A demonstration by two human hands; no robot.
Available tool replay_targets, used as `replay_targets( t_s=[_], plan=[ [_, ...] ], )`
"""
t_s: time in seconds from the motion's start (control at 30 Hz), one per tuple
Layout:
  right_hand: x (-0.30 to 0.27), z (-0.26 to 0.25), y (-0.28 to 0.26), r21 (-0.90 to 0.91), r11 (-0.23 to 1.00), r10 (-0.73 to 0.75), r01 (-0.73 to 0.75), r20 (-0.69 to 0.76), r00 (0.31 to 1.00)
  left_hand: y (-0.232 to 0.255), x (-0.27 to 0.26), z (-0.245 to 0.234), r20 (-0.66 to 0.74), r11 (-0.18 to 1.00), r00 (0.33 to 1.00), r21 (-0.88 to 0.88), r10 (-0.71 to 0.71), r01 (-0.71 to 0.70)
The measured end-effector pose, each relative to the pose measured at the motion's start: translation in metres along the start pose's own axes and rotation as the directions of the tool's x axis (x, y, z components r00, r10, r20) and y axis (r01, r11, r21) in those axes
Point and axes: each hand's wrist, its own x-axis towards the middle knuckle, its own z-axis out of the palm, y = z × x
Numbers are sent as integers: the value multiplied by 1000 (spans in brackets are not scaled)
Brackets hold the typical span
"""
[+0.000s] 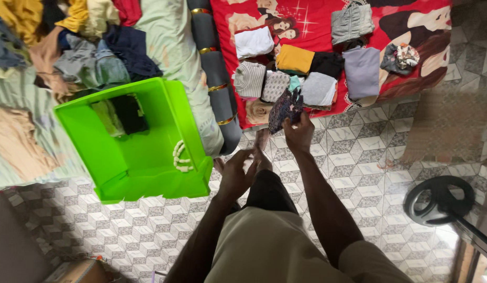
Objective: The person picks up folded clothes from a bed and places them one at a time into a green plastic crate, occasionally smoothing them down by hand.
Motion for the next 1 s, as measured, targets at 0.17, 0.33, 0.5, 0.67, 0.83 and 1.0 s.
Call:
replay_targets(
  t_s=[0.17, 0.33, 0.5, 0.67, 0.83, 1.0],
  plan=[
    [-49, -10, -77, -114, 983, -130, 144, 123, 984, 27, 4, -10, -54, 966, 976, -146, 209, -215],
    [-98, 10, -140, -49, 930, -344, 364, 233, 910, 34, -10, -27, -17, 935, 993, -334, 116, -115],
    [-140, 45, -171, -11, 865, -472, 501, 317, 823, 20, -34, -66, -61, 889, 996, -449, 66, -86],
    [-175, 94, -173, -101, 855, -396, 508, 505, 767, -10, -66, -105, -173, 775, 982, -630, -79, -49],
    [-208, 139, -186, -23, 795, -509, 606, 518, 688, -62, -94, -148, -270, 642, 941, -763, -202, -81],
    [-239, 182, -209, -249, 586, -715, 771, 289, 637, -103, -123, -180, -317, 499, 922, -849, -223, -172]
  ],
)
